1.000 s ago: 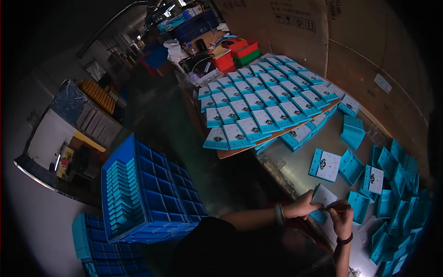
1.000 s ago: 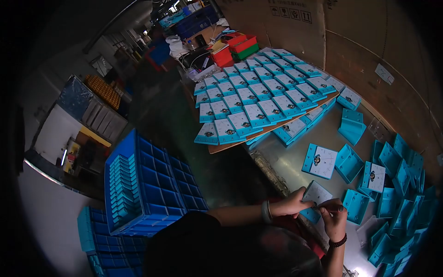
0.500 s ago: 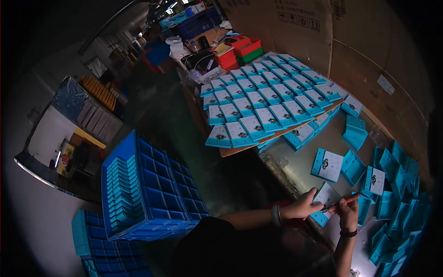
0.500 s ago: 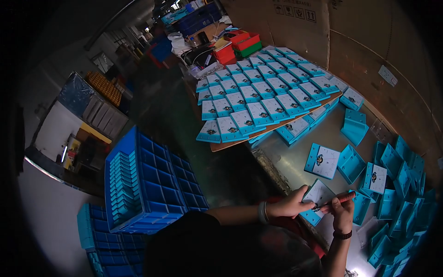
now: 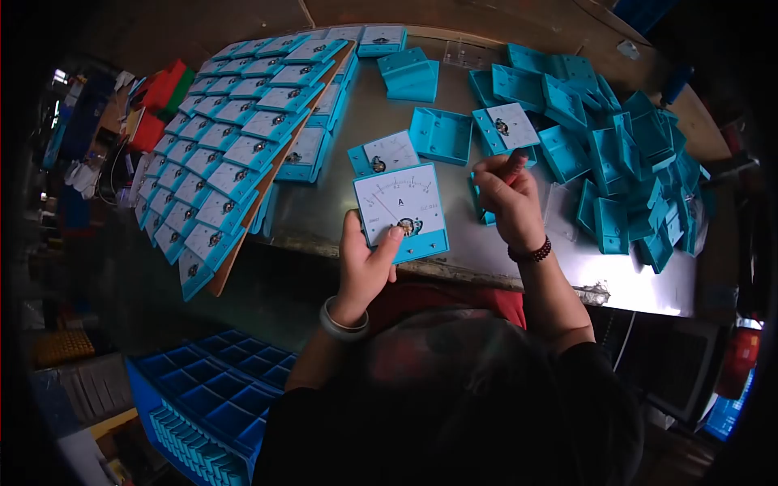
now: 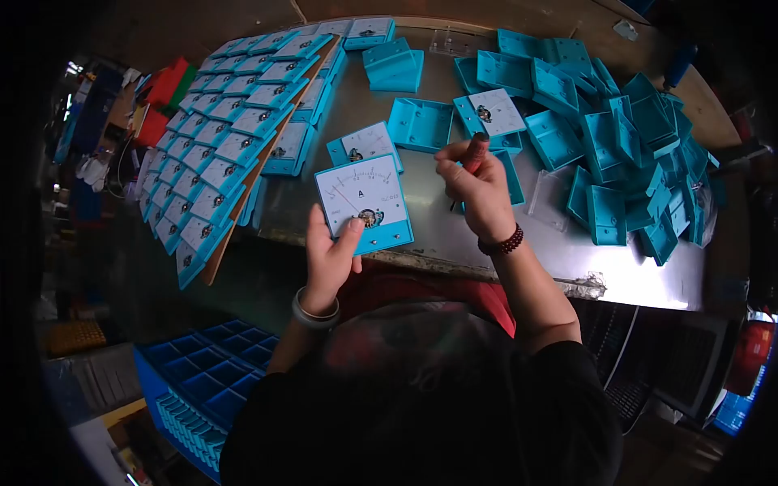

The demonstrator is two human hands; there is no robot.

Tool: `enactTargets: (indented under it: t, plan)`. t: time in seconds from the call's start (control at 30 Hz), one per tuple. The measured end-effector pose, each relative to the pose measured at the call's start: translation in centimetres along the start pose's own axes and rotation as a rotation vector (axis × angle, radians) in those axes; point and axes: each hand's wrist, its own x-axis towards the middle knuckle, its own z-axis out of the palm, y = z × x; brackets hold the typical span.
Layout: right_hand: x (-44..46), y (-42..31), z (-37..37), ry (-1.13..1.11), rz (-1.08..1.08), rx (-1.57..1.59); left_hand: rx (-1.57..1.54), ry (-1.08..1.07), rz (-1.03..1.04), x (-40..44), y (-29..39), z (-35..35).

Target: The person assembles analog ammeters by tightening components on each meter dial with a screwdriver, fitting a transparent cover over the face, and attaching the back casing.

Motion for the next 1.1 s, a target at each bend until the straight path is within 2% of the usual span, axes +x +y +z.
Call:
enactTargets:
  t: [0.07, 0.17, 0.2, 0.27, 0.33, 0.37, 0.43, 0.53, 0.67, 0.73, 0.77, 0.83, 0.87, 0.97, 1.1]
  plan:
    - [-0.9, 0.7, 1.4, -0.044, -0.002, -0.123, -0.025, -0.004, 0.010, 0.1, 0.2, 0.4]
    - [-1.4, 1.7, 3.0, -0.080, -0.171, -0.392, -0.031, -0.023, -0.026, 0.1, -0.1, 0.7]
    - [-1.1, 2.4, 3.8, -0.052, -0.393, -0.529, -0.029, -0.051, -0.015, 0.1, -0.3, 0.7]
    - [-0.5, 1.7, 4.1, -0.042, -0.364, -0.721, -0.028, -0.083, -0.008, 0.1, -0.4, 0.7]
    - [1.8, 1.9, 2.1, 0.098, -0.177, -0.394, -0.006, -0.044, 0.007, 0.0, -0.3, 0.6]
    - [2.4, 1.3, 1.2, 0.189, -0.174, -0.320, -0.005, -0.041, 0.008, 0.0, -0.3, 0.5]
    - [2.2, 0.2, 0.7, 0.177, -0.147, -0.356, 0.001, -0.027, 0.011, 0.0, -0.3, 0.1]
    - [0.7, 0.4, 2.7, -0.099, 0.026, -0.287, 0.015, -0.028, -0.007, 0.1, -0.4, 0.3]
    - [-1.3, 3.7, 3.0, -0.307, 0.023, -0.528, -0.021, 0.024, 0.008, 0.5, -0.2, 0.3]
    - [-1.8, 3.9, 2.3, -0.362, -0.001, -0.466, -0.016, -0.051, -0.028, 0.1, -0.5, 0.2]
    - [-2.0, 2.7, 1.6, -0.424, 0.008, -0.557, 0.005, -0.105, -0.056, -0.3, -0.6, 0.2]
    - [-2.0, 2.5, 0.4, -0.436, 0.252, -0.337, 0.010, -0.098, -0.064, -0.5, -0.8, 0.4]
    - [-2.4, 1.8, -0.3, -0.352, 0.272, -0.288, 0.003, -0.092, -0.072, -0.6, -0.9, 0.7]
    - [-2.5, 1.7, -0.7, -0.207, 0.059, -0.374, -0.009, -0.105, -0.080, -0.5, -1.1, 1.3]
    - [-3.8, 2.7, -2.1, -0.074, -0.051, -0.476, -0.044, -0.110, -0.106, -0.3, -0.5, 1.5]
